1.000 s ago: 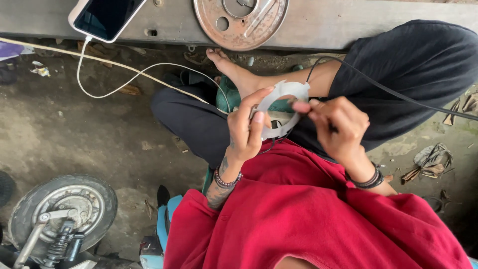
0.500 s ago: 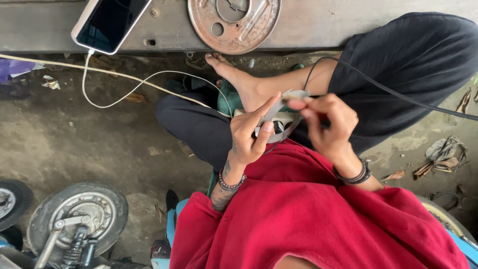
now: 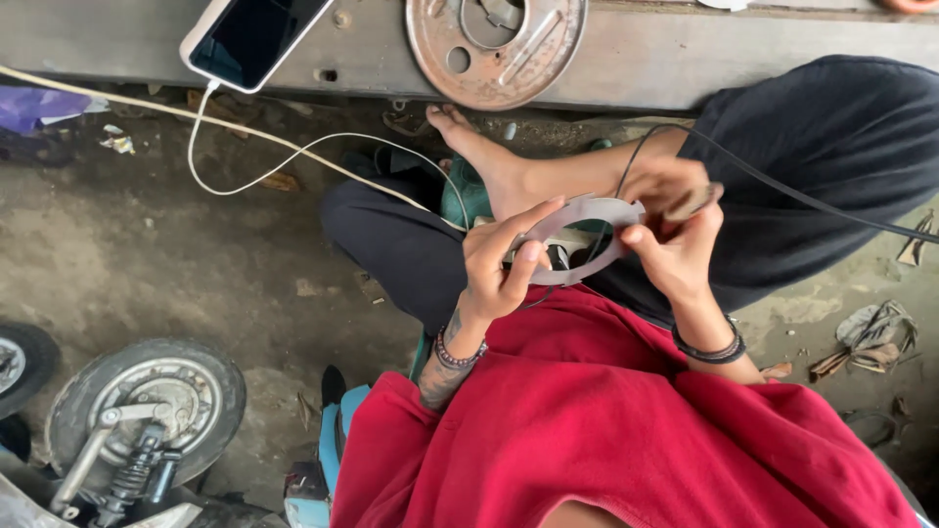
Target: Refining the edges of a circular gasket using a small hand tool
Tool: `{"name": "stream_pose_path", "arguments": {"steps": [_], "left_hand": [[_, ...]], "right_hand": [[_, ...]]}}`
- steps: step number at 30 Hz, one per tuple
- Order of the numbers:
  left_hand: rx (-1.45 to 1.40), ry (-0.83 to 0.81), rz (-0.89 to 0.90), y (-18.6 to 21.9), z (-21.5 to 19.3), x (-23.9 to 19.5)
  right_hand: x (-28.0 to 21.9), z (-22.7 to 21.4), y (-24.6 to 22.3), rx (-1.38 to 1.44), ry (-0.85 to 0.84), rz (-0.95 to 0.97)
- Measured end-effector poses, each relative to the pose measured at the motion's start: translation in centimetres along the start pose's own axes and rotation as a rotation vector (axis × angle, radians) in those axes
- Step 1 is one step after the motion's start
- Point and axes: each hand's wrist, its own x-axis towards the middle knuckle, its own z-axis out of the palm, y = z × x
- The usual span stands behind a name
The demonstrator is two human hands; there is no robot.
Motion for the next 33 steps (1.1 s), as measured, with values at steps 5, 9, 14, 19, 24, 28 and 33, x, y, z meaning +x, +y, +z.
{"name": "stream_pose_path", "arguments": {"steps": [5,9,14,19,24,28,33], "left_hand": [[-0.067,0.019,-0.091,-0.7,-1.4,2.6],[0.440,0.394,0.015,-8.1,-5.5,3.4],[1.217,0.278,-0.240,-14.8,-14.3,2.4],[1.538,0.153,-0.343,-17.2,-18.1,1.6],[1.635,0.125,-0.373,-18.1,-19.0,2.3],[1.642,0.118,-0.436,-18.6,-19.2,2.7],[1.639,0.078,-0.503,-19.5,-19.7,2.5]], "right_hand": [[-2.3,0.3,2.6,0.077,-0.102,0.138],[-3.1,0.3,2.1,0.082,-0.050,0.368],[-2.6,-0.3,1.4,0.002,-0.055,0.338],[-2.6,-0.5,1.8,-0.005,-0.019,0.368],[-2.5,0.4,1.5,0.010,-0.057,0.359],[-2.8,0.5,1.6,0.029,-0.081,0.362],[-3.3,0.5,2.2,0.032,-0.083,0.406]]}}
